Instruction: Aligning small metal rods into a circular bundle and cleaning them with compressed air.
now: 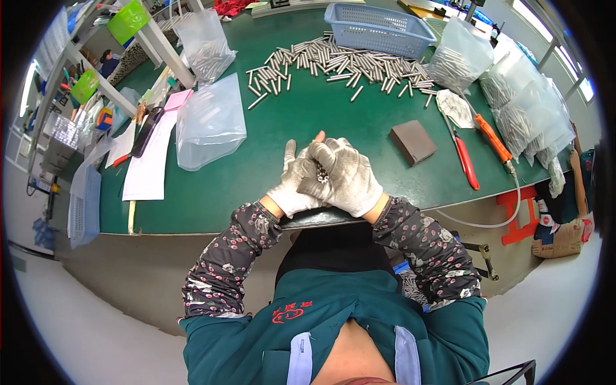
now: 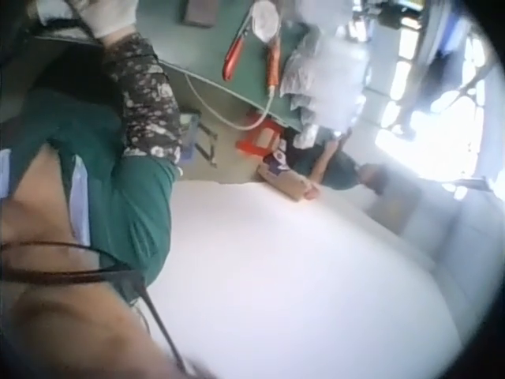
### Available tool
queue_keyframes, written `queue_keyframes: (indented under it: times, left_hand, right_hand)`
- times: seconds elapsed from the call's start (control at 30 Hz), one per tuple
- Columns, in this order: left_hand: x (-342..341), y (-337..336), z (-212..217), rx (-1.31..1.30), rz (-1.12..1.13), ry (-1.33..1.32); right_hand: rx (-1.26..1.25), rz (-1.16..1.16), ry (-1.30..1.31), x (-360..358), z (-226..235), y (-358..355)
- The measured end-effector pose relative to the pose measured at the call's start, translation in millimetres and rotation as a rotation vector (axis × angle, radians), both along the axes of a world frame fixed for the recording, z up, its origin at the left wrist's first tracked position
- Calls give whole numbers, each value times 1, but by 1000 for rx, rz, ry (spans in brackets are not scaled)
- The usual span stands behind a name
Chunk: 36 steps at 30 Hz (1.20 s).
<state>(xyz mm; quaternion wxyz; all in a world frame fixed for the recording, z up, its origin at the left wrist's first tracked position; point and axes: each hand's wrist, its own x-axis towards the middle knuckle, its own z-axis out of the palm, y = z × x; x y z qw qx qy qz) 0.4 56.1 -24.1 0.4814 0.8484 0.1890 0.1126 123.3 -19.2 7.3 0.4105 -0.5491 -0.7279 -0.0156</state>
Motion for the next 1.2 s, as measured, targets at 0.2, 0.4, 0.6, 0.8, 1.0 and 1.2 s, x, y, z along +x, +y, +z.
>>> queue_keyframes:
  times: [0.2, 0.4, 0.6, 0.8, 1.0, 1.2]
  left_hand:
    - [-8, -7, 13, 318, 85, 316]
    - [-17, -9, 12, 708, 152, 378]
    - [-16, -5, 2, 677, 233, 212]
    - [23, -14, -9, 148, 247, -580]
    - [39, -39, 19, -335, 329, -970]
    - [37, -39, 21, -248, 554, -926]
  right_hand:
    - [-98, 11, -199, 0, 0, 2]
    - [-53, 72, -208, 2, 0, 9]
    - [-163, -158, 1023, 22, -28, 32]
    - [-374, -20, 2053, 6, -6, 27]
    - [-351, 192, 2159, -15, 3, 11]
    - [-245, 244, 2084, -25, -14, 19]
